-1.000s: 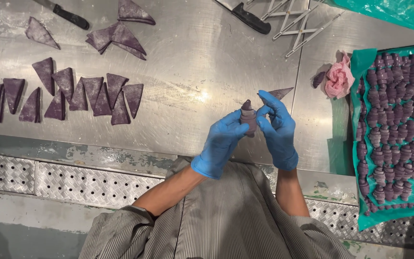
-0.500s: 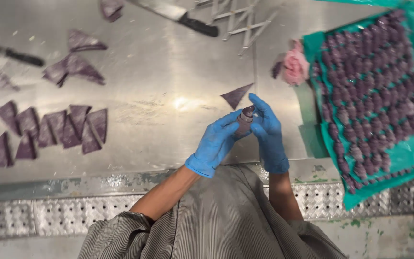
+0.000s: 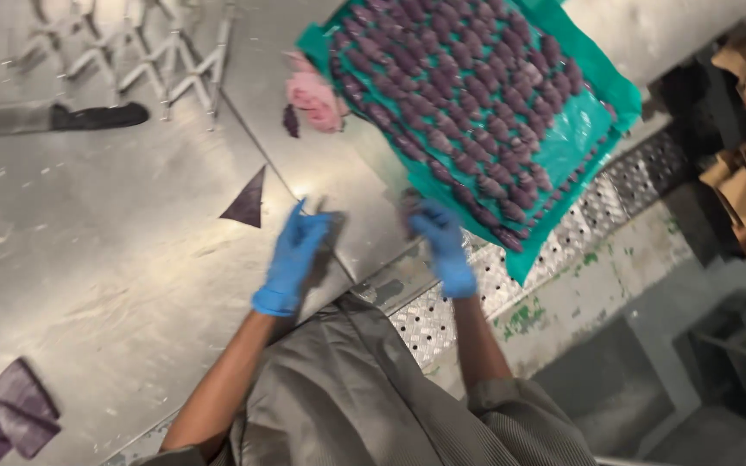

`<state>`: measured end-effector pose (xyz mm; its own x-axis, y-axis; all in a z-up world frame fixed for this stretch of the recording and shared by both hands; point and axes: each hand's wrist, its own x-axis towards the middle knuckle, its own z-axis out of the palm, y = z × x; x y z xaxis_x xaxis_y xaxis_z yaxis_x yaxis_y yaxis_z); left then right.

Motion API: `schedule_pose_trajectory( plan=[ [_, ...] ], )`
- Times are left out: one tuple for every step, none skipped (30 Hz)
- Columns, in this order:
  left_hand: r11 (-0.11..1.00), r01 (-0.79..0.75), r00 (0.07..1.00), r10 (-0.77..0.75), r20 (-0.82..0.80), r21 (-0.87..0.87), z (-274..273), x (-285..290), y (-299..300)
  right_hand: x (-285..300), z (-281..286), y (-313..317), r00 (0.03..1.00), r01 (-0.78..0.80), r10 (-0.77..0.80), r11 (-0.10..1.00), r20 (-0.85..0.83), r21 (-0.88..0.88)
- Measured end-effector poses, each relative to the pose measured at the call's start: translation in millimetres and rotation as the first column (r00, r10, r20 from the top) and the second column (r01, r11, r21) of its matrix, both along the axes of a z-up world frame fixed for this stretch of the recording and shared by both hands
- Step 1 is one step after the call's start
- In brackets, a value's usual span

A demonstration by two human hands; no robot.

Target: Roll and shape purple dough into specific decorative forms on a metal counter.

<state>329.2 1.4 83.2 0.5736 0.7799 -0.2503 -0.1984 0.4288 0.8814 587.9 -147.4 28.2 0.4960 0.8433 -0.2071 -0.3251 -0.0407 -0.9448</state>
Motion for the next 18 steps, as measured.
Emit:
schedule_pose_trajectory(
  plan=[
    [1.0,0.02,1.0,-0.02,0.002,-0.007,-10,-16,10,30,21,-12,1.0,0.02,-0.02,1.0,0.002,-0.007],
    [0.973,-0.011,0.964,0.071,-0.257,0.229,-20,-31,23,60,43,-22,0.973,0.105,-0.081,0.99,0.214,-0.099],
    [0.89,0.023,0.858,0.216,-0.465,0.455,-31,-47,36,89,64,-32,0.9,0.204,-0.115,0.964,0.42,-0.172],
    [0.891,0.032,0.862,0.205,-0.465,0.452,-45,-64,46,123,59,-44,0.898,0.215,-0.124,0.961,0.422,-0.175],
    [0.736,0.15,0.7,0.393,-0.596,0.661,-58,-82,55,156,55,-56,0.867,0.315,-0.218,0.936,0.448,-0.155],
    [0.537,0.316,0.508,0.6,-0.617,0.782,-72,-100,66,190,50,-64,0.828,0.404,-0.303,0.906,0.471,-0.128],
    [0.536,0.316,0.512,0.599,-0.616,0.783,-78,-104,72,210,51,-68,0.826,0.408,-0.306,0.904,0.473,-0.127],
    [0.557,0.357,0.47,0.586,-0.66,0.75,-84,-109,74,229,51,-72,0.806,0.416,-0.288,0.897,0.518,-0.149],
    [0.578,0.395,0.427,0.572,-0.7,0.714,-90,-116,77,248,51,-76,0.783,0.426,-0.268,0.888,0.561,-0.171],
    [0.58,0.393,0.423,0.575,-0.7,0.714,-89,-114,76,263,40,-76,0.785,0.421,-0.264,0.891,0.561,-0.171],
    [0.608,0.422,0.401,0.54,-0.74,0.672,-88,-112,75,277,29,-77,0.76,0.426,-0.18,0.863,0.625,-0.27],
    [0.638,0.452,0.373,0.499,-0.782,0.623,-87,-114,71,288,17,-79,0.735,0.434,-0.084,0.821,0.673,-0.371],
    [0.643,0.452,0.366,0.498,-0.786,0.618,-93,-117,69,288,16,-76,0.739,0.427,-0.078,0.822,0.669,-0.376],
    [0.645,0.441,0.376,0.499,-0.781,0.624,-99,-119,69,290,17,-73,0.719,0.398,-0.02,0.831,0.694,-0.389],
    [0.646,0.431,0.386,0.499,-0.776,0.63,-106,-121,68,292,18,-70,0.696,0.369,0.038,0.837,0.717,-0.403],
    [0.649,0.428,0.384,0.499,-0.777,0.629,-109,-120,69,296,8,-72,0.696,0.366,0.043,0.838,0.717,-0.405],
    [0.667,0.413,0.374,0.496,-0.783,0.62,-112,-120,70,300,-1,-73,0.667,0.341,0.07,0.856,0.742,-0.388],
    [0.684,0.396,0.366,0.495,-0.788,0.613,-114,-119,72,304,-9,-74,0.635,0.316,0.095,0.874,0.767,-0.37]
  ],
)
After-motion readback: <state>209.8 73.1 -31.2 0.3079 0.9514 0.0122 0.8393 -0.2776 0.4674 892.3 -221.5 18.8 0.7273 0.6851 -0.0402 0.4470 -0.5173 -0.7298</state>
